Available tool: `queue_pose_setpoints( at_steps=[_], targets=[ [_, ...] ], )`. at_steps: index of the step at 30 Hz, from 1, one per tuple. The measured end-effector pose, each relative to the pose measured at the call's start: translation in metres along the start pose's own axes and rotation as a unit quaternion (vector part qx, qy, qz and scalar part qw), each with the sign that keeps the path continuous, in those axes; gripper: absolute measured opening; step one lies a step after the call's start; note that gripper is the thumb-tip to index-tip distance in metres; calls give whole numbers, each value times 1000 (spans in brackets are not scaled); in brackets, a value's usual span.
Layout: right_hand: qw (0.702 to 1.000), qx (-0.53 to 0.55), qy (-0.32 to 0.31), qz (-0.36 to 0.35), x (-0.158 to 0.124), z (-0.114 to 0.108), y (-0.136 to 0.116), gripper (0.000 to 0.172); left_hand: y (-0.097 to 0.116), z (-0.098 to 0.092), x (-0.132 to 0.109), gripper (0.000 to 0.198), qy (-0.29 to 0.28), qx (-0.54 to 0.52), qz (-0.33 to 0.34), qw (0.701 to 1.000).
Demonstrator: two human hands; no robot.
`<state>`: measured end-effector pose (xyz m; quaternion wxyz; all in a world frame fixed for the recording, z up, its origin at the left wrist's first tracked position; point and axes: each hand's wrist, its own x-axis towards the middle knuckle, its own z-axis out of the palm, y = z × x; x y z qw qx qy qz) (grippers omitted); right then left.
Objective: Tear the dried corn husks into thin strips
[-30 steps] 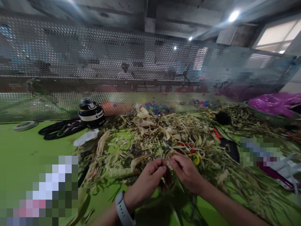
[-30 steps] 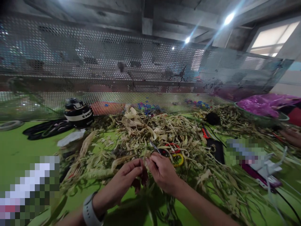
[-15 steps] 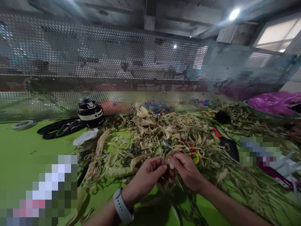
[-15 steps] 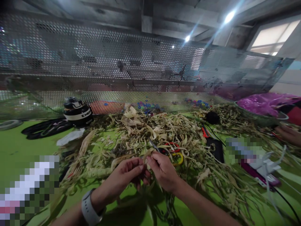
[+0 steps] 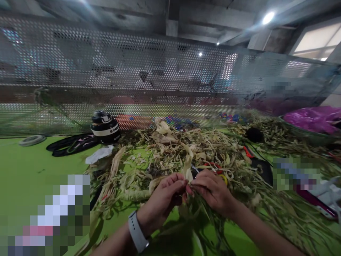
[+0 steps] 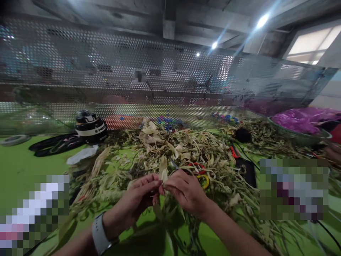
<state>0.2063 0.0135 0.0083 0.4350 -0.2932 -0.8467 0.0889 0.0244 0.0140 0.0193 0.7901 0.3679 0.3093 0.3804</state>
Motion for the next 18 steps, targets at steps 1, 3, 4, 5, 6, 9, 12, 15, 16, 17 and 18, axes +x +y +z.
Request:
queue_pose_setpoints(
  at_steps=[1, 3, 4, 5, 6, 9, 12, 15, 16, 17, 18],
  targets=[
    [1000, -7, 4, -6, -1, 2, 1, 19, -1, 1, 0, 10, -3, -9, -3, 1000],
    [1000, -20, 17, -7, -3, 6, 1, 17, -2, 2, -1, 10, -12, -26, -8, 1000],
    [999, -27, 25, -6, -4, 8, 1, 16, -3, 3, -1, 10, -16, -32, -9, 999],
    [999, -35, 32, -5, -5, 8, 1, 15, -4, 3, -1, 10, -17, -37, -10, 999],
    [998, -42, 39, -3, -5, 9, 0, 15, -5, 2, -1, 10, -16, -39, -9, 999],
    [997, -46, 61, 27, -5, 12, -4, 11, -7, 2, -1, 10, -9, -43, 1, 999],
    [992, -29, 77, 100, -5, 15, -9, 6, -9, 3, -1, 12, -6, -34, 25, 999],
    [983, -3, 78, 165, -5, 19, -14, 3, -9, 6, -2, 16, -3, 6, 44, 999],
    [980, 11, 76, 184, -5, 20, -15, 2, -9, 7, -2, 17, -1, 23, 49, 999],
    [976, 29, 74, 204, -5, 21, -15, 2, -10, 8, -2, 17, 2, 40, 53, 998],
    [971, 51, 72, 223, -5, 21, -16, 3, -10, 8, -2, 18, 6, 57, 57, 997]
  ],
)
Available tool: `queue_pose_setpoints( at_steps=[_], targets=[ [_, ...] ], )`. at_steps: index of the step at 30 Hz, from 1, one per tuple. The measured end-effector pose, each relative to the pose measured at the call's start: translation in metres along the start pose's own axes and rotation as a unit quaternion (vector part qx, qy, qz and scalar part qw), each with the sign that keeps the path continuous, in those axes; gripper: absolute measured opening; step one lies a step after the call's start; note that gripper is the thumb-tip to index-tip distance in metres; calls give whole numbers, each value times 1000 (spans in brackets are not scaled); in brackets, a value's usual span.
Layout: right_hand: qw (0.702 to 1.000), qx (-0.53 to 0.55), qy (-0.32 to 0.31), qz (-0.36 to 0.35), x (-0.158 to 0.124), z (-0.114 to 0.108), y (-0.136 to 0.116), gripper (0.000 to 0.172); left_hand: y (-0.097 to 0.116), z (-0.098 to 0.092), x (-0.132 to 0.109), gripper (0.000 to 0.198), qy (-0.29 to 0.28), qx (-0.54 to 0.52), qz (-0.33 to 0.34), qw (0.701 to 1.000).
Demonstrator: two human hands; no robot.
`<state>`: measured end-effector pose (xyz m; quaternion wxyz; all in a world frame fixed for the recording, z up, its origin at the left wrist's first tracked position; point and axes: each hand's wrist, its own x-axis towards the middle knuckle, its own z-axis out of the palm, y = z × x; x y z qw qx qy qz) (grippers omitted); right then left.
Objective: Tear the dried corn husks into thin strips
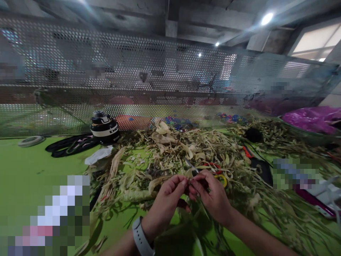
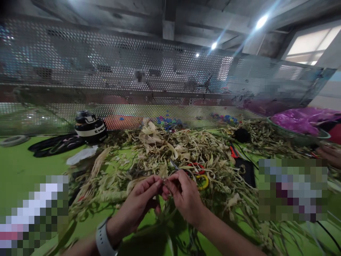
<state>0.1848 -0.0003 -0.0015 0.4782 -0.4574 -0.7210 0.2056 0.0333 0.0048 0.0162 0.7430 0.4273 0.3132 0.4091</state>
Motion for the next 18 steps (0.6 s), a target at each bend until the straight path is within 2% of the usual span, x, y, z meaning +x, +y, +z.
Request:
queue_pose_setpoints(
  at_steps=[5, 11, 15, 18],
  targets=[
    [994, 85, -25, 70, 0, 1, -3, 8, -4, 1, 2, 23, 15, 72, 24, 997],
    [989, 100, -15, 108, 1, 1, -1, 15, -8, -6, 7, 28, 32, 164, 78, 983],
    [993, 57, -51, 90, 3, 0, -1, 14, -10, -7, 7, 29, 20, 164, 64, 984],
    [996, -1, -33, 81, 7, -6, 1, 19, -10, -6, 6, 31, 29, 154, 54, 986]
  ],
)
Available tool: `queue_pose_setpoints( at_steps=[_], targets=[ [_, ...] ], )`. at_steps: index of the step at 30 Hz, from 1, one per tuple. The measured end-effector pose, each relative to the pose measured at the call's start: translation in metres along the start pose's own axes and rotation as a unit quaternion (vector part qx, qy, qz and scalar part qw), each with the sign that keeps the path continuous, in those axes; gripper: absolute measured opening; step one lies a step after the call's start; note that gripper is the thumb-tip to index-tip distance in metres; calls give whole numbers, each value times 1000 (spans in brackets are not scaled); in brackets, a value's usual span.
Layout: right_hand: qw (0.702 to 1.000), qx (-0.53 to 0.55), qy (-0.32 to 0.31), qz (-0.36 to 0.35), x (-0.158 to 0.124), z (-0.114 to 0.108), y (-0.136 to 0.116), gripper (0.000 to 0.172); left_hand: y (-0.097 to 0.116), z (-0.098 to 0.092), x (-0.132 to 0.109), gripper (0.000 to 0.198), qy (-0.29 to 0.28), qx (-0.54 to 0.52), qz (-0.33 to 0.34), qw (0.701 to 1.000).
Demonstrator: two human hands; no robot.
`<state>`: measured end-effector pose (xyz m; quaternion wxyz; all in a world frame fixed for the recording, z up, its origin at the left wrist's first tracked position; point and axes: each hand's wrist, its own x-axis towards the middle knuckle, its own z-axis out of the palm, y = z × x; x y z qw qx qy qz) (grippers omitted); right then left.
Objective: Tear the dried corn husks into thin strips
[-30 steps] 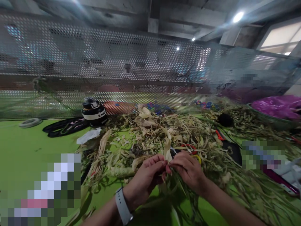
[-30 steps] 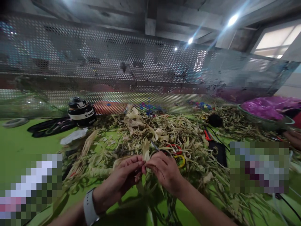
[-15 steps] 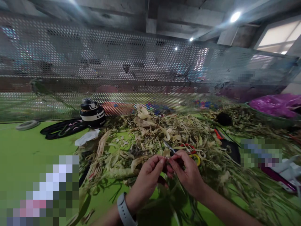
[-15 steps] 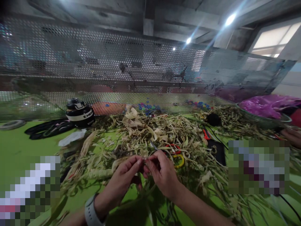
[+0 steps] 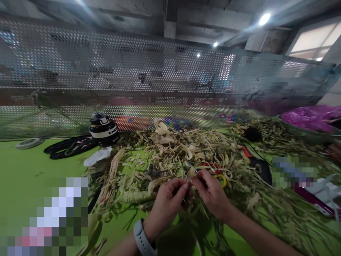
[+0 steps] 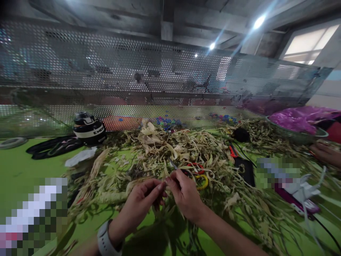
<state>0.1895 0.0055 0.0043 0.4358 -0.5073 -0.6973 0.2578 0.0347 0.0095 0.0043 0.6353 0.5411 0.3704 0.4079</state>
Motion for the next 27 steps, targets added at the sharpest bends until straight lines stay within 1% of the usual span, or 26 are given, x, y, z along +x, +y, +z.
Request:
queue_pose_setpoints(
  at_steps=[1, 3, 4, 5, 7, 9, 11, 15, 18, 20, 22, 23, 24, 27],
  targets=[
    [1000, 1, 15, 12, 2, -4, 1, 20, 1, 0, 0, 31, 7, -3, -3, 1000],
    [997, 43, 44, 45, 7, -11, 3, 24, 3, 0, 0, 31, 26, -10, -8, 1000],
    [995, 70, 52, 57, 8, -15, 3, 27, 4, 0, 0, 30, 35, -17, -11, 999],
    [993, 88, 47, 62, 9, -17, 3, 29, 4, 0, 1, 30, 43, -25, -16, 999],
    [996, 81, -5, 48, 9, -16, 3, 33, 4, 0, 1, 29, 52, -41, -27, 997],
    [996, 42, -70, 19, 6, -11, 1, 35, 2, 2, 0, 30, 57, -49, -31, 997],
    [995, 23, -97, -3, 3, -4, 0, 35, 2, 3, -1, 30, 58, -46, -27, 997],
    [997, 33, -76, -3, 1, 5, 2, 32, 5, 5, -3, 29, 52, -53, -32, 997],
    [996, 45, -72, 8, 1, 2, 2, 31, 8, 6, -3, 29, 61, -81, -44, 994],
    [997, 47, -56, 11, 2, -3, 1, 30, 10, 6, -3, 29, 68, -103, -50, 991],
    [999, 30, -27, -22, 3, -8, 2, 20, 11, 5, -3, 29, 73, -128, -54, 988],
    [998, 14, -19, -58, 3, -10, 2, 13, 12, 5, -2, 29, 75, -139, -55, 986],
    [994, -5, -19, -104, 3, -11, 3, 10, 12, 4, -3, 29, 76, -148, -57, 984],
    [972, -43, -30, -230, 3, -10, 6, 18, 14, 5, -3, 27, 80, -168, -72, 980]
  ],
)
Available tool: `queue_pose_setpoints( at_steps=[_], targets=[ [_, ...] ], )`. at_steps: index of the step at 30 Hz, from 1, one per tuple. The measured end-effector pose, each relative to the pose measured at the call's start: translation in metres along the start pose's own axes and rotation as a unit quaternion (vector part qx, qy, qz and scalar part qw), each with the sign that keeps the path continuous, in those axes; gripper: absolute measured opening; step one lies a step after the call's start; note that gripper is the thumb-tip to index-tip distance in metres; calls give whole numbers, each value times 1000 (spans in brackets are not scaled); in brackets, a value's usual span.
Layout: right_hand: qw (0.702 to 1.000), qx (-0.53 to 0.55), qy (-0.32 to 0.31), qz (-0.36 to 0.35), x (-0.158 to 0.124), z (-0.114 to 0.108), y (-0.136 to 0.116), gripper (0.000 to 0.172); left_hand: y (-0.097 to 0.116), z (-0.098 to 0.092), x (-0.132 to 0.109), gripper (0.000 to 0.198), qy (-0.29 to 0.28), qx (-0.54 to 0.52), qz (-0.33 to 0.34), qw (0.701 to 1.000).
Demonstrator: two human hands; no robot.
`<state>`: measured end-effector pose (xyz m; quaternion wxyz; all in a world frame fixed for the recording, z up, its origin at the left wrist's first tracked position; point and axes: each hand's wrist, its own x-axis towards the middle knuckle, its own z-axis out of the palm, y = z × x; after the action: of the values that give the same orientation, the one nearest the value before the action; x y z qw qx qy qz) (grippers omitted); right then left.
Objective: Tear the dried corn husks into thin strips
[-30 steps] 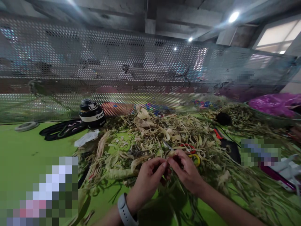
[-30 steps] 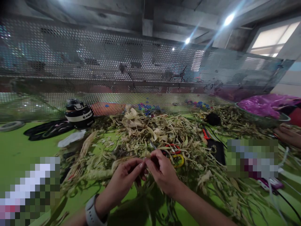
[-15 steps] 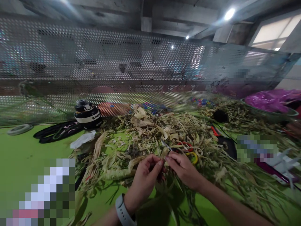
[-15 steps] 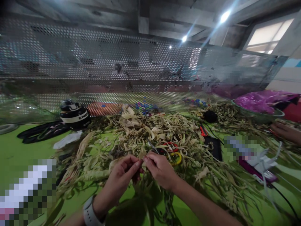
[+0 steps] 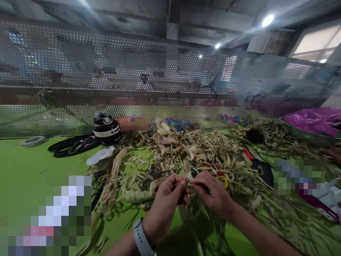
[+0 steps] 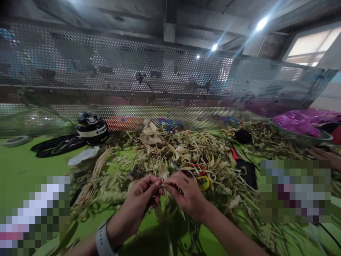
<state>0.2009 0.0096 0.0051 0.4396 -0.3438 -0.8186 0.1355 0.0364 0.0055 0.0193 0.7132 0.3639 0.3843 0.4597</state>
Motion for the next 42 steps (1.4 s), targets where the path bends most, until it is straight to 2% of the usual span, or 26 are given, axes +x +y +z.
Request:
queue_pose_setpoints(
  at_steps=[3, 6, 8, 13, 18, 21, 24, 27, 30, 33, 37, 42],
  targets=[
    [998, -24, 34, -55, -1, 2, 1, 19, 0, 1, -2, 24, -24, -27, -30, 999],
    [995, -34, 60, -71, -1, 2, -1, 16, 1, 0, -2, 23, -63, -46, -48, 996],
    [995, -26, 69, -62, 0, 1, -3, 13, 1, 0, -3, 23, -61, -39, -41, 997],
    [994, 16, 86, 59, 2, 5, -10, 5, 1, 0, -3, 26, -28, 45, 30, 998],
    [981, 66, 59, 176, 2, 8, -14, 9, -6, -2, -3, 28, -50, 106, 77, 990],
    [970, 105, 65, 209, 0, 9, -14, 14, -9, -3, -1, 28, -50, 118, 88, 988],
    [976, 92, 59, 185, -1, 7, -12, 22, -7, -4, 1, 27, -39, 78, 50, 995],
    [994, 36, 26, 100, 0, 1, -8, 19, -1, -5, 1, 21, -38, 24, 14, 999],
    [999, 12, 25, 17, 2, -3, -4, 16, 1, -6, 0, 17, -63, -31, -12, 997],
    [998, 21, 46, -24, 3, -2, -2, 11, -1, -6, -1, 12, -92, -76, -41, 992],
    [997, 16, 79, -3, 3, 3, -5, 7, -3, -5, -3, 10, -96, -71, -34, 992],
    [992, 29, 81, 92, 1, 8, -12, 8, -1, -3, -6, 15, -82, 40, 27, 995]
  ],
)
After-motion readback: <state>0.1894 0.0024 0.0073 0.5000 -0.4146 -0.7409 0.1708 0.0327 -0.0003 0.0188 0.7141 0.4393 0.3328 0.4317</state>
